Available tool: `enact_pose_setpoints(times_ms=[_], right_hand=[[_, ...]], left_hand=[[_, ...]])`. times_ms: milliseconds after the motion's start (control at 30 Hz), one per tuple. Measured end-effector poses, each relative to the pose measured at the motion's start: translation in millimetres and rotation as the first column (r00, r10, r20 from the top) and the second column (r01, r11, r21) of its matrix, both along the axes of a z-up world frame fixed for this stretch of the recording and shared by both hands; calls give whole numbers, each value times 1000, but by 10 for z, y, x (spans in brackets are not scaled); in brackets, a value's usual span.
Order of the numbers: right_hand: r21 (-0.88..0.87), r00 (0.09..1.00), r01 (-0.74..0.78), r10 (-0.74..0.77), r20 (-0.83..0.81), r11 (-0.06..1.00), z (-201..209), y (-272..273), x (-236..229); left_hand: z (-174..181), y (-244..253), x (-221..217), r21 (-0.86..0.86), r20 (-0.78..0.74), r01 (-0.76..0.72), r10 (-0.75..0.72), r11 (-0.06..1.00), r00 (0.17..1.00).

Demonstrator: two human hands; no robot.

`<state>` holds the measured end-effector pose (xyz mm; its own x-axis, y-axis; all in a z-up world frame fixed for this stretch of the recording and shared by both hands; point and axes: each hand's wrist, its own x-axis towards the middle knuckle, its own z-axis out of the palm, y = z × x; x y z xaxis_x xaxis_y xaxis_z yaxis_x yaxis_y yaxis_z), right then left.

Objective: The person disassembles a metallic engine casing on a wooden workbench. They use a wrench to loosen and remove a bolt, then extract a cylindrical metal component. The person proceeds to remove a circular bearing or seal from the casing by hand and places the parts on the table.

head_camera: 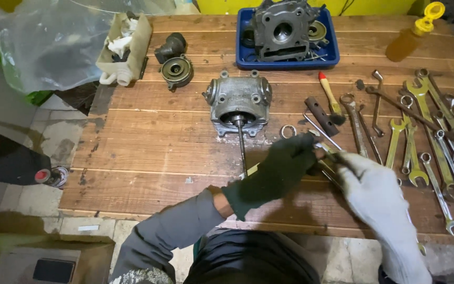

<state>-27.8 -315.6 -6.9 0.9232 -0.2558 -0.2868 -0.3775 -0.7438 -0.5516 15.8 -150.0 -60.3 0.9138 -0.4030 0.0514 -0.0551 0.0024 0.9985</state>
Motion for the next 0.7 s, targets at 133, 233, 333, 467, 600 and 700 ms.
enact_pose_setpoints(times_ms=[133, 233, 333, 467, 600, 700], right_hand=[[-335, 998, 45, -25, 65, 941, -143, -270, 70], [-733, 953, -26, 239, 187, 680, -933, -906, 232], [-700, 973, -31, 183, 143, 713, -598, -480, 220], [-239, 890, -104, 198, 410, 965, -749, 145, 126], [-30, 949, -275, 277, 153, 961, -734, 884, 230], [2, 924, -379, 379, -48, 925, -482, 1227, 333]], left_hand=[[-128, 294, -33, 200, 253, -44, -8, 979, 968], [-225, 625, -94, 252, 384, -276, 166, 928, 908], [23, 936, -231, 182, -44, -325, 338, 928, 940], [-100, 1094, -215, 205, -50, -481, 500, 853, 865], [-299, 1124, -220, -75, -98, -553, 546, 830, 832], [-467, 1120, -181, -165, -147, -563, 545, 810, 826]])
